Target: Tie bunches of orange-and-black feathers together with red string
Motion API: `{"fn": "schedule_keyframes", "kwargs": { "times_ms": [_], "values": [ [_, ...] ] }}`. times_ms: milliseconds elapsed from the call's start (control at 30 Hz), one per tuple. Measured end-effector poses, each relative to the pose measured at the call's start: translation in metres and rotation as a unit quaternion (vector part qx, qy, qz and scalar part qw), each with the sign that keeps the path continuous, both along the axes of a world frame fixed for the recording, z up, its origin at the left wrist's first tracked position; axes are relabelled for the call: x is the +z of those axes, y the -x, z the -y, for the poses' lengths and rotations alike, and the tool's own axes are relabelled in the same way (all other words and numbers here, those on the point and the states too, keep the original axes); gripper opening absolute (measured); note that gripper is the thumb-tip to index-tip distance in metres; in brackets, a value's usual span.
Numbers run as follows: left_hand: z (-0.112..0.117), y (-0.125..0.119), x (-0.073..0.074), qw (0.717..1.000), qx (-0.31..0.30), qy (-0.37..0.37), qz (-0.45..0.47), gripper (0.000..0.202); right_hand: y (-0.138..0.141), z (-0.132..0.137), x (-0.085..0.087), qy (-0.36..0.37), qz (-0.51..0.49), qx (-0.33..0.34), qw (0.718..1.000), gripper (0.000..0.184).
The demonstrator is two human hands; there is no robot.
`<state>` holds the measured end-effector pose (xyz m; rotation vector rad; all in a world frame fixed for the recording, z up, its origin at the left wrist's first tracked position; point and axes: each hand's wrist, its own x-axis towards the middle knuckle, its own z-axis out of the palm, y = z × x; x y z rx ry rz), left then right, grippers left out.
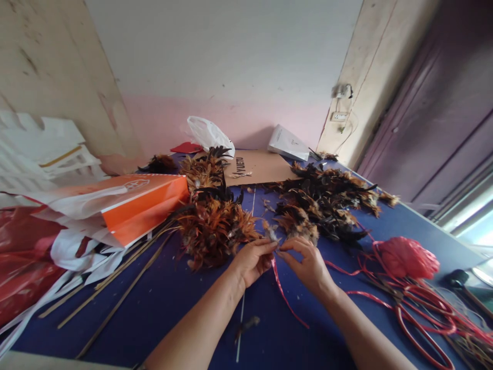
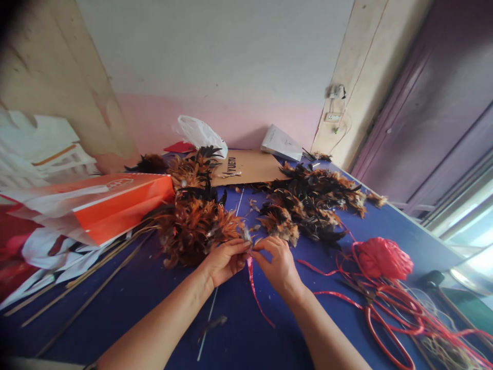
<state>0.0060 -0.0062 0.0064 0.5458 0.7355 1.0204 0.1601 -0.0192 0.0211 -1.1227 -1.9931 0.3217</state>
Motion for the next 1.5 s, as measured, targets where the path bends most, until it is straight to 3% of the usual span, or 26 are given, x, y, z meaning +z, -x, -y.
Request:
{"fn": "schedule_keyframes", "kwargs": {
  "times_ms": [200,333,433,533,733,933,1000,1067,1133,1333,1500],
  "values": [
    [0.003,-0.001,0.001,1.000,-0.017,0.002,0.010,0.017,0.003,0.000,-0.005,0.140,-0.114,0.029,0.983,0.017],
    [0.005,0.000,0.002,0.998,-0.047,-0.011,0.030,0.014,0.005,-0.001,-0.008,0.251,-0.191,0.069,0.946,0.020],
    [0.007,0.001,0.004,0.996,-0.067,-0.014,0.051,0.014,0.005,0.000,-0.005,0.290,-0.230,0.108,0.923,0.021],
    [0.008,-0.001,0.004,0.996,-0.070,-0.013,0.061,0.016,0.004,0.000,-0.002,0.288,-0.240,0.104,0.921,0.022],
    [0.005,-0.004,-0.002,1.000,-0.011,0.003,0.003,0.018,0.001,-0.001,-0.005,0.220,-0.152,0.031,0.963,0.021],
    [0.001,-0.004,-0.007,0.999,-0.004,-0.037,-0.004,0.013,-0.005,-0.007,-0.007,0.234,-0.131,0.029,0.963,0.025],
    [0.000,-0.004,-0.007,1.000,0.014,-0.027,-0.002,0.011,-0.015,-0.014,-0.007,0.225,-0.131,-0.013,0.965,0.028],
    [-0.002,-0.003,-0.007,0.999,0.031,-0.013,0.007,0.008,-0.028,-0.023,-0.008,0.204,-0.125,-0.114,0.964,0.030],
    [-0.003,-0.002,-0.005,0.999,0.040,-0.008,0.024,0.005,-0.041,-0.032,-0.010,0.193,-0.101,-0.175,0.960,0.032],
    [-0.004,-0.002,-0.003,0.998,0.050,0.001,0.045,0.007,-0.048,-0.046,-0.009,0.154,0.065,-0.229,0.959,0.022],
    [-0.002,-0.001,-0.002,0.999,0.022,-0.006,0.042,0.008,-0.028,-0.050,-0.001,0.157,0.227,-0.288,0.917,0.024]
  ]
}}
